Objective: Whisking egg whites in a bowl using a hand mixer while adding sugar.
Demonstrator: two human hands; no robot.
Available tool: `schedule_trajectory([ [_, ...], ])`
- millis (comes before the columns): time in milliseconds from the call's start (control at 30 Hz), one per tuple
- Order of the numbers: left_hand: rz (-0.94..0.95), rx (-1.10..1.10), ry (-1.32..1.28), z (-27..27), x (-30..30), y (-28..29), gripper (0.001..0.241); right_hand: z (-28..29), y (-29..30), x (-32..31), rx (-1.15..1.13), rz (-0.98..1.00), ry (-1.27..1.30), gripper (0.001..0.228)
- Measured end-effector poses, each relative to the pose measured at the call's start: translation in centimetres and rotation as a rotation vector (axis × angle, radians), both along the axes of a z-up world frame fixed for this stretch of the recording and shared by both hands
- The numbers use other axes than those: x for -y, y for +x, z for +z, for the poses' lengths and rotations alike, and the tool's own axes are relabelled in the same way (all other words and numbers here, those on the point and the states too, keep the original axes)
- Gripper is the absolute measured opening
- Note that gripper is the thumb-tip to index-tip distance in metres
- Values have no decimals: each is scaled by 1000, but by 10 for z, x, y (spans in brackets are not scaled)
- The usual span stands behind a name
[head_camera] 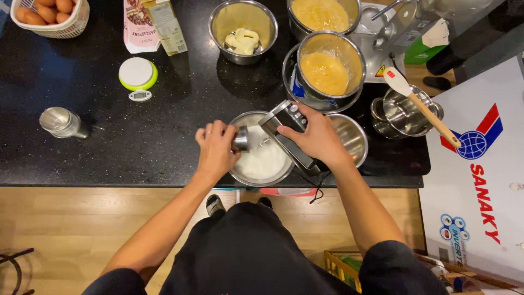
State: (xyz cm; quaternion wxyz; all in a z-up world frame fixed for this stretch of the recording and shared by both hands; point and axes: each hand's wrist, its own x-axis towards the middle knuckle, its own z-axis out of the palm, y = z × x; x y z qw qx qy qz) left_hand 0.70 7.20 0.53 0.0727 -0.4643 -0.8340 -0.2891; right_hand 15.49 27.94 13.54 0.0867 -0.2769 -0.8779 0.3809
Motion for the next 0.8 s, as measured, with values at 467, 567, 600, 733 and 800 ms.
schedule_trajectory([
  [467,219,226,133,6,45,12,74,12,12,29,62,90,54,73],
  [567,319,291,239,-7,58,14,72,13,14,45,162,142,18,75],
  [600,366,312,280,-8,62,15,71,11,12,49,113,190,74,73],
  [733,486,440,378,-20,75,14,71,7,-9,52,109,255,67,72],
  [800,504,490,406,-28,81,10,71,1,-12,48,85,217,91,73],
])
